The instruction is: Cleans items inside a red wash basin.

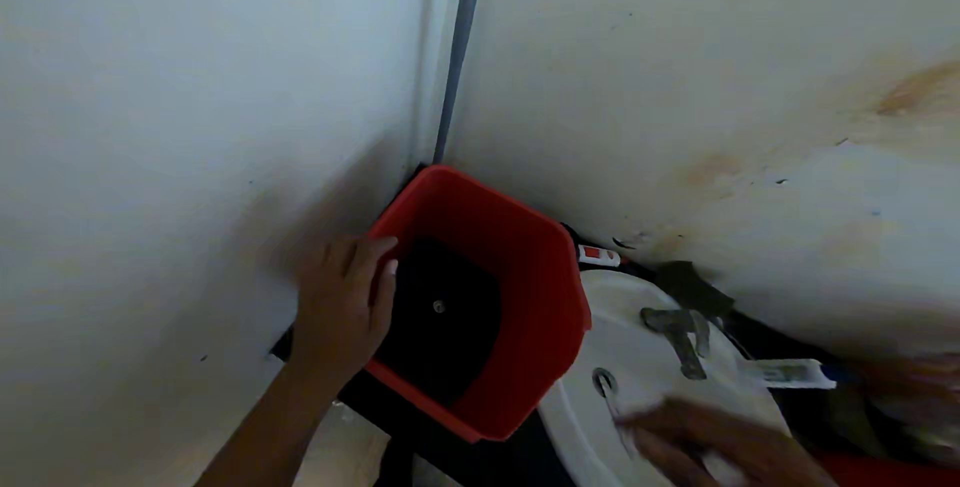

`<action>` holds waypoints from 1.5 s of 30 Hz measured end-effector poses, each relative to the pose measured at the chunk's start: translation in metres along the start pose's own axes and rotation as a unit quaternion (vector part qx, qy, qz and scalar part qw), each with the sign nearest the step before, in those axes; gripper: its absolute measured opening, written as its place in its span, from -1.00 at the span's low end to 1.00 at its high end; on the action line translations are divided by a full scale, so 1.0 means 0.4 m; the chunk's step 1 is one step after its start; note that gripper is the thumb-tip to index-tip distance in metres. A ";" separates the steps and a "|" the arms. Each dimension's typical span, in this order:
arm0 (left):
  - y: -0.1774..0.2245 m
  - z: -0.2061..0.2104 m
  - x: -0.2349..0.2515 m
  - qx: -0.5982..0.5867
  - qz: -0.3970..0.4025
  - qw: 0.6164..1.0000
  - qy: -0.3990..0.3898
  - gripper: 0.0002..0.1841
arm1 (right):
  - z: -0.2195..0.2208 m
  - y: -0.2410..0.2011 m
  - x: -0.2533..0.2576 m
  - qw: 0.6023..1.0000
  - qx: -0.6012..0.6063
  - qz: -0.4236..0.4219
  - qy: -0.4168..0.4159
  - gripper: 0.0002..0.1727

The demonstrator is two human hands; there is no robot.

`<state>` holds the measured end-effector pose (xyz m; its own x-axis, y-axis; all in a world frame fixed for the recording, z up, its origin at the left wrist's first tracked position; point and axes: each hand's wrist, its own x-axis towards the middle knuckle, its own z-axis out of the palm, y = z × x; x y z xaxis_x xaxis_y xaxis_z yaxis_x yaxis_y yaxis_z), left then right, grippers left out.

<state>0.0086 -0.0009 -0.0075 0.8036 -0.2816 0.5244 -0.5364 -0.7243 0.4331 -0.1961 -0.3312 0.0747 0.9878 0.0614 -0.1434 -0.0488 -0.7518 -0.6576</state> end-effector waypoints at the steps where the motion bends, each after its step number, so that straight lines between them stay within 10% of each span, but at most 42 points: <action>1: -0.003 0.009 0.003 0.006 -0.014 1.000 -0.023 -0.57 | -0.004 -0.037 0.083 0.995 -0.071 -0.065 0.027 -0.66; 11: 0.004 0.012 0.027 0.033 -0.072 0.990 -0.114 -0.66 | 0.293 -0.061 0.704 0.908 -0.285 -0.053 -0.302 -0.61; 30: 0.005 0.003 0.027 0.030 -0.069 0.986 -0.148 -0.69 | 0.333 -0.155 0.666 0.823 -0.419 -0.041 -0.381 -0.61; 45: 0.003 0.006 0.022 0.042 -0.059 0.987 -0.140 -0.68 | 0.342 -0.156 0.649 0.833 -0.386 -0.057 -0.393 -0.68</action>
<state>0.0155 -0.0058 -0.0040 0.9057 -0.3460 0.2448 -0.4201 -0.8094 0.4103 0.0431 -0.1786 -0.0227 0.5620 0.3432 -0.7525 0.4476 -0.8913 -0.0722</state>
